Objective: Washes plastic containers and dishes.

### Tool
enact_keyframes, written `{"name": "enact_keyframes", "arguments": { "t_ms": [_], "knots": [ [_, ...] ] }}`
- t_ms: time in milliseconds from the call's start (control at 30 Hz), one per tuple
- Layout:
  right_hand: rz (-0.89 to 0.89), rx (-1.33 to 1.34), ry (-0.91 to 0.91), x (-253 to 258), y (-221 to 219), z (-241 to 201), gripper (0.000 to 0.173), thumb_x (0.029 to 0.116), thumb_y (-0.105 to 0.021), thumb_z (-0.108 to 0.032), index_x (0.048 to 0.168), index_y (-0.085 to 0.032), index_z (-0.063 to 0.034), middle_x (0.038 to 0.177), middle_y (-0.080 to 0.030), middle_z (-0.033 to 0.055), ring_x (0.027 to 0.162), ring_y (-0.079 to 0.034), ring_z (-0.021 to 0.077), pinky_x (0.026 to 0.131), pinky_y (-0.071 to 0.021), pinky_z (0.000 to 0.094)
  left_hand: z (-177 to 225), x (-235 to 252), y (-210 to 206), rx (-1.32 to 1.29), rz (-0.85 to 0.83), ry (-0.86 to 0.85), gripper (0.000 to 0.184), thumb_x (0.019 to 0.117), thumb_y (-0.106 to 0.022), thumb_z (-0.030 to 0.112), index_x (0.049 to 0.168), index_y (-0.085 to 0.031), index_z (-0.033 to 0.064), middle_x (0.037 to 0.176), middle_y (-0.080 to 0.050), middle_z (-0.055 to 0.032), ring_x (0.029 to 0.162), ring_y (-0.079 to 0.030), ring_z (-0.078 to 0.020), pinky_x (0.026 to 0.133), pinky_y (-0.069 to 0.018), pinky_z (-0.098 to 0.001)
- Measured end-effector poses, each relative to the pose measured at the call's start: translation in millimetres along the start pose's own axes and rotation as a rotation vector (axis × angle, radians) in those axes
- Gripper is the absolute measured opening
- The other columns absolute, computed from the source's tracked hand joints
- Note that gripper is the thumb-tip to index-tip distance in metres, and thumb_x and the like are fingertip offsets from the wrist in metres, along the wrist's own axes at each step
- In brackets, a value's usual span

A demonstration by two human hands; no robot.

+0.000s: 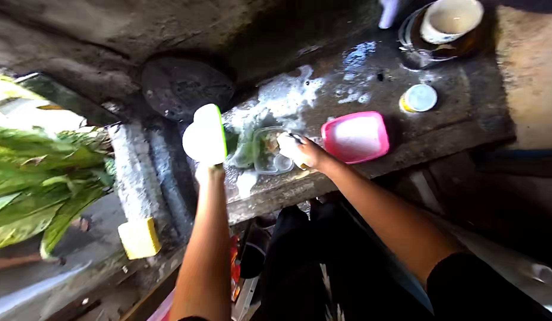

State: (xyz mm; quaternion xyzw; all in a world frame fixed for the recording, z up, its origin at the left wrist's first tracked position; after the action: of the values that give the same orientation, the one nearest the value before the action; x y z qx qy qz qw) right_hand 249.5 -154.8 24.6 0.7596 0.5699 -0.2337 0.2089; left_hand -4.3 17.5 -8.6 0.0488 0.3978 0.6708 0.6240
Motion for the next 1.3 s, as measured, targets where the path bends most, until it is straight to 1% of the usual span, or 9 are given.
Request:
{"name": "enact_keyframes", "arguments": {
  "t_ms": [167,267,367,433,633,800,900,1100,1300],
  "knots": [
    [0.596,-0.471,0.116,-24.4,97.9,65.9,0.046,0.0983,-0.06,-0.023,0.144,-0.059,-0.0191,0.132,-0.065,0.0177,0.125,-0.061,0.0353,0.104,-0.0496,0.0602,-46.6,62.9,15.3,-0.685,0.079,0.131,0.033,0.1086,-0.044,0.018,0.137,-0.047,0.0019,0.128,-0.056,-0.0152,0.109,-0.059,-0.0221,0.091,-0.0545,-0.0404],
    [0.598,-0.711,-0.139,-33.6,117.5,86.6,0.072,0.089,-0.072,-0.019,0.156,-0.044,-0.0132,0.15,-0.046,0.0325,0.141,-0.041,0.052,0.114,-0.0317,0.0715,-49.0,65.6,20.6,-0.553,0.091,0.105,0.042,0.1107,-0.04,0.031,0.143,-0.047,0.0047,0.137,-0.056,-0.016,0.117,-0.059,-0.0252,0.094,-0.0538,-0.0446],
    [0.568,-0.764,-0.261,-33.0,119.3,100.0,0.093,0.0851,-0.077,-0.015,0.163,-0.026,-0.0103,0.151,-0.037,0.0399,0.138,-0.04,0.0592,0.109,-0.0377,0.0733,-45.8,50.6,28.1,-0.093,0.262,0.073,0.06,0.1072,-0.049,0.034,0.155,-0.034,0.0016,0.154,-0.042,-0.0247,0.138,-0.048,-0.0354,0.108,-0.0472,-0.0495],
    [0.589,-0.755,-0.261,-32.3,119.4,102.1,0.087,0.084,-0.078,-0.011,0.158,-0.032,-0.0022,0.15,-0.038,0.0403,0.136,-0.043,0.0585,0.107,-0.0404,0.0723,-32.9,17.9,19.1,0.194,0.339,-0.042,0.056,0.1015,-0.057,0.031,0.144,-0.048,-0.0044,0.144,-0.048,-0.0316,0.132,-0.051,-0.041,0.108,-0.046,-0.0494],
    [0.517,-0.769,-0.3,-27.4,114.0,106.9,0.073,0.0891,-0.072,-0.015,0.152,-0.041,0.0021,0.15,-0.04,0.038,0.135,-0.048,0.0531,0.106,-0.0451,0.0672,-45.9,-34.9,-82.5,0.538,-0.49,-0.14,0.05,0.1029,-0.06,0.038,0.135,-0.056,-0.0002,0.115,-0.068,-0.0226,0.101,-0.068,-0.0343,0.09,-0.0546,-0.0542],
    [0.476,-0.719,-0.406,-26.0,114.4,103.4,0.074,0.0891,-0.07,-0.02,0.156,-0.04,-0.0082,0.153,-0.042,0.0297,0.131,-0.054,0.0472,0.1,-0.0494,0.0657,-26.5,-48.2,-111.0,0.247,-0.489,-0.068,0.047,0.1116,-0.041,0.028,0.144,-0.043,-0.0061,0.127,-0.059,-0.0298,0.107,-0.067,-0.0358,0.089,-0.0588,-0.0512],
    [0.447,-0.706,-0.419,-28.1,115.3,102.7,0.073,0.0905,-0.067,-0.021,0.157,-0.039,-0.0088,0.152,-0.045,0.0292,0.132,-0.053,0.0466,0.1,-0.0479,0.0663,5.4,-66.6,-104.5,-0.043,-0.517,-0.023,0.039,0.1113,-0.044,0.02,0.142,-0.04,-0.0036,0.118,-0.064,-0.0243,0.086,-0.074,-0.0285,0.071,-0.0645,-0.0429],
    [0.445,-0.684,-0.439,-27.9,114.1,97.4,0.07,0.0914,-0.065,-0.026,0.155,-0.041,-0.0101,0.152,-0.047,0.0255,0.124,-0.06,0.0439,0.094,-0.0509,0.0641,53.8,-84.2,-118.3,-0.166,-0.519,-0.039,0.062,0.1035,-0.053,0.003,0.155,-0.019,0.0068,0.124,-0.059,-0.0248,0.086,-0.073,-0.0304,0.069,-0.0632,-0.0437],
    [0.416,-0.675,-0.432,-22.8,116.4,102.5,0.07,0.0914,-0.065,-0.028,0.155,-0.042,-0.0099,0.144,-0.054,0.0251,0.119,-0.062,0.044,0.09,-0.052,0.0649,105.6,-110.6,-159.9,-0.401,-0.676,0.103,0.037,0.1092,-0.036,0.01,0.144,-0.039,-0.0021,0.13,-0.058,-0.0274,0.103,-0.069,-0.039,0.082,-0.0614,-0.055]
  ]
}}
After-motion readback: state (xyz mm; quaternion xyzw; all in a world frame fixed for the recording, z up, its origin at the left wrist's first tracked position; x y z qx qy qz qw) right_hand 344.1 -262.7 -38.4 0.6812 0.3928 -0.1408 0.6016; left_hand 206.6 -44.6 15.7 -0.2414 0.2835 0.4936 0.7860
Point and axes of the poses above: each hand's wrist, its own x-axis towards the middle knuckle, its own y-axis out of the back of the hand, z = x × y, the point moved 2 cm from there along x, towards the middle knuckle
